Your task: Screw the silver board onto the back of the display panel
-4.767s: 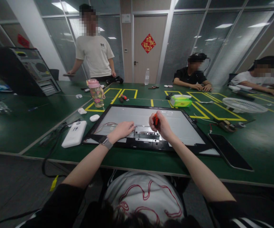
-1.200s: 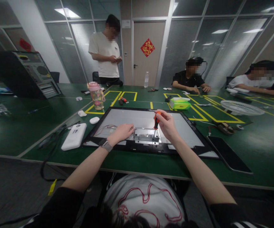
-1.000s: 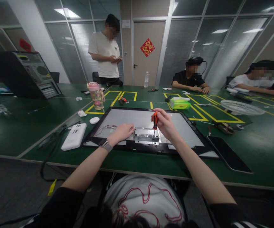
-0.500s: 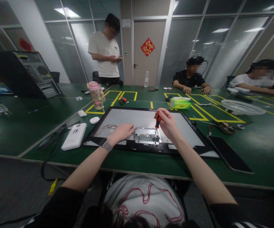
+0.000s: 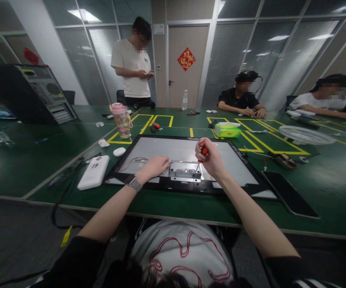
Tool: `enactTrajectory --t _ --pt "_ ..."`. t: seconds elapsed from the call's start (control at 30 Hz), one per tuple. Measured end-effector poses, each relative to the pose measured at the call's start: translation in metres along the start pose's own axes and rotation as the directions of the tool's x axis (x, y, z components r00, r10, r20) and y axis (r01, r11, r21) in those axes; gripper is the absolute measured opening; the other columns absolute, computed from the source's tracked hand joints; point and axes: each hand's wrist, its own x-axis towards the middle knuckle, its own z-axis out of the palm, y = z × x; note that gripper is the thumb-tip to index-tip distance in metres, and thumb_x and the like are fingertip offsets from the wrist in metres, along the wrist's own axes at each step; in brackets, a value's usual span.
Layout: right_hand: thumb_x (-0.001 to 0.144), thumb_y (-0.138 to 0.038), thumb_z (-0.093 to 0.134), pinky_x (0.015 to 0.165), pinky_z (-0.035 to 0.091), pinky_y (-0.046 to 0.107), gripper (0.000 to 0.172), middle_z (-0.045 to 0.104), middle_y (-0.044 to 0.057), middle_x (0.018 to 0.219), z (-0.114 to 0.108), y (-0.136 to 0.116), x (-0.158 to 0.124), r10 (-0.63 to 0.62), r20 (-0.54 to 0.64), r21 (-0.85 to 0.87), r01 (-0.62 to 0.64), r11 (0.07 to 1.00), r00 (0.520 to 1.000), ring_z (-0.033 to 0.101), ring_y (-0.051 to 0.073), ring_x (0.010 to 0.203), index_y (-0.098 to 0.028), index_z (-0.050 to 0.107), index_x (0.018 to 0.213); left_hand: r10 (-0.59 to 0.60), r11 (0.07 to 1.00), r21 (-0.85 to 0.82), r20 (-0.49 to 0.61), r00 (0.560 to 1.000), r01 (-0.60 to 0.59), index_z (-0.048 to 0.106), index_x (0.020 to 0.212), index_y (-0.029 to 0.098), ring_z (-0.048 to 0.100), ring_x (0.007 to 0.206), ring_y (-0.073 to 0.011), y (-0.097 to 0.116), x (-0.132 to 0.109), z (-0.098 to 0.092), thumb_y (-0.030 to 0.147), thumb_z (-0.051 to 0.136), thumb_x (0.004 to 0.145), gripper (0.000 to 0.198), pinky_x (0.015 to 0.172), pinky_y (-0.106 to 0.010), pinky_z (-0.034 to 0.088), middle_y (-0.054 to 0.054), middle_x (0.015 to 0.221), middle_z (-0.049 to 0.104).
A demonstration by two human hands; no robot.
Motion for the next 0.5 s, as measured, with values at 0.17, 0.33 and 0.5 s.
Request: enactTrajectory --t 0.17,0.33,0.5 --pt "0.077 -0.047 0.065 0.038 0.016 0.02 0.034 0.047 -0.006 0.061 -0.0002 -0.0004 -0.0011 -0.015 -0.014 0.038 0.016 0.999 1.0 0.027 0.004 0.037 -0.021 0.043 0.07 0.008 1.0 -0.001 -0.005 1.0 -0.008 0.061 0.097 0.019 0.065 0.081 -0.0217 -0.001 0.0 0.0009 0.038 0.033 0.096 0.034 0.068 -0.028 0.043 -0.009 0.09 0.069" --pt "0.077 -0.053 0.064 0.037 0.02 0.02 0.038 0.048 -0.004 0.063 -0.0014 -0.0001 -0.0007 0.032 -0.011 0.042 -0.032 0.999 0.999 0.035 0.005 0.04 -0.019 0.05 0.069 0.007 1.0 0.01 -0.009 1.0 -0.007 0.06 0.097 0.019 0.064 0.08 -0.0216 -0.0005 -0.0002 0.0011 0.038 0.033 0.096 0.033 0.068 -0.028 0.043 -0.009 0.09 0.069" --pt "0.079 -0.058 0.061 0.036 0.02 0.02 0.041 0.042 -0.005 0.056 -0.0014 0.0002 0.001 0.072 0.002 0.089 -0.072 0.993 0.997 0.031 0.005 0.04 -0.019 0.051 0.069 0.012 1.0 0.012 -0.014 1.0 -0.012 0.06 0.095 0.019 0.064 0.08 -0.0214 -0.0009 -0.0001 0.001 0.038 0.033 0.096 0.033 0.067 -0.028 0.043 -0.009 0.089 0.069"
